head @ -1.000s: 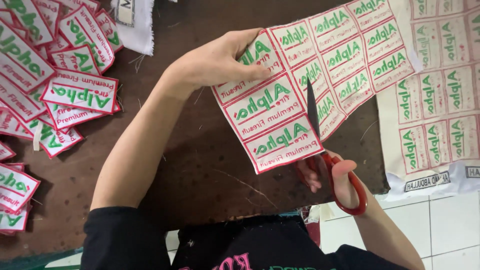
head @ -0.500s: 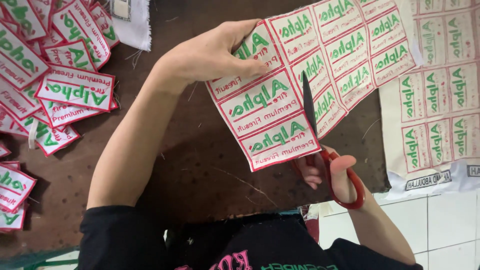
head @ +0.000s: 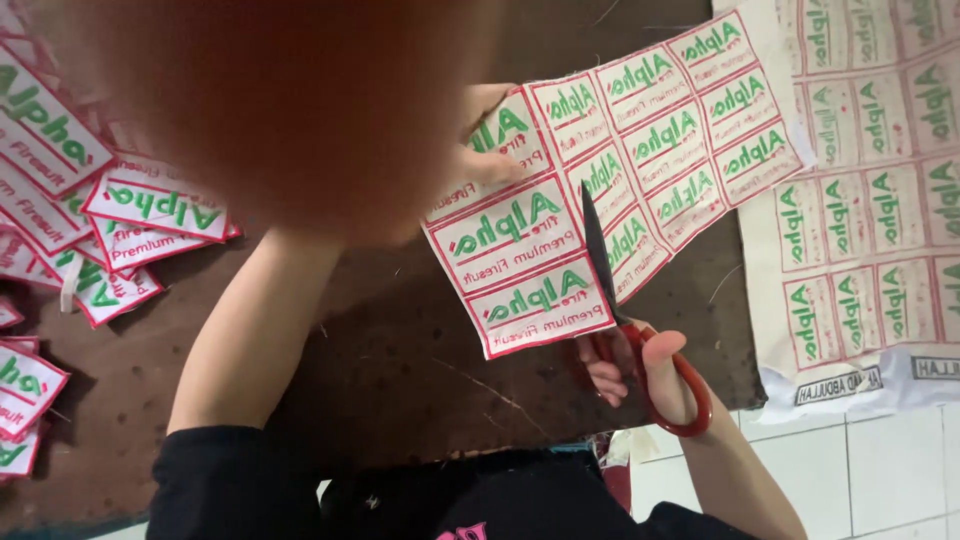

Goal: The person uses red-handled scissors to cut a large sheet of white fabric printed with a repeating red and green 'Alpha' logo pattern. They cut the fabric into smaller rectangular pieces, which accumulate on the floor to the left.

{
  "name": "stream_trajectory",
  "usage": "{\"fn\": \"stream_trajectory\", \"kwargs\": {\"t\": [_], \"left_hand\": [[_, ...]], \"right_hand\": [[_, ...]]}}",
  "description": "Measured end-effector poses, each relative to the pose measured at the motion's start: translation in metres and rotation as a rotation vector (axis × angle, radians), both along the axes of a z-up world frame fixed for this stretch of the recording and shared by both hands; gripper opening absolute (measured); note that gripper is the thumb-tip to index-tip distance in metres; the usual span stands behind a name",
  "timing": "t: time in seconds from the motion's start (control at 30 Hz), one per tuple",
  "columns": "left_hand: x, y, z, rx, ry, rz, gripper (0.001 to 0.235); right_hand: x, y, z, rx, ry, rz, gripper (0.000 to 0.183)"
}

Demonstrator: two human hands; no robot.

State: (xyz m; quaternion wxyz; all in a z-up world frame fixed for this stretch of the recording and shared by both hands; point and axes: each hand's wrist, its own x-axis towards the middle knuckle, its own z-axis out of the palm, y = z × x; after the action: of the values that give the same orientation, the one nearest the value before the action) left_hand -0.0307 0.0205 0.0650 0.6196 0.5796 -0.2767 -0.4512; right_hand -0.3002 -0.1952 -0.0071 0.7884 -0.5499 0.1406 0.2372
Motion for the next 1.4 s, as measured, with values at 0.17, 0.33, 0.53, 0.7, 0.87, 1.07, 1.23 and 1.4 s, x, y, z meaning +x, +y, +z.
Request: {"fn": "stream_trajectory", "kwargs": {"t": [0.17,0.33,0.53,0.7,0.87,1.07,1.23,1.4], "left_hand": [[0.027,-0.006,-0.001,0.263,-0.239,-0.201,0.050],[0.026,-0.005,0.000,0.244,-0.220,-0.193,0.046],[0.028,-0.009,0.001,0.221,-0.187,-0.208,0.043],[0.028,-0.010,0.002,0.229,-0.194,-0.179,0.045],[0.028,-0.014,0.007,0.192,-0.268,-0.138,0.044],[0.035,-0.020,-0.001,0.190,-0.308,-0.156,0.045],[0.025,-0.006,0.002,0.215,-0.331,-0.168,0.042],[0.024,-0.004,0.007,0.210,-0.234,-0.207,0.042]], "right_hand": [[-0.010,-0.005,-0.023,0.105,-0.031,0.000,0.109],[-0.016,-0.008,-0.033,0.151,-0.010,-0.007,0.103],[-0.031,-0.020,-0.066,0.240,0.129,-0.061,0.114],[-0.033,-0.023,-0.070,0.338,0.186,-0.078,0.104],[-0.026,0.000,-0.116,0.559,-0.383,-0.558,0.072],[-0.024,-0.019,-0.140,0.549,-0.419,-0.535,0.069],[-0.019,-0.006,-0.021,0.323,0.006,-0.072,0.094],[-0.018,-0.006,-0.030,0.144,0.037,-0.050,0.105]]}}
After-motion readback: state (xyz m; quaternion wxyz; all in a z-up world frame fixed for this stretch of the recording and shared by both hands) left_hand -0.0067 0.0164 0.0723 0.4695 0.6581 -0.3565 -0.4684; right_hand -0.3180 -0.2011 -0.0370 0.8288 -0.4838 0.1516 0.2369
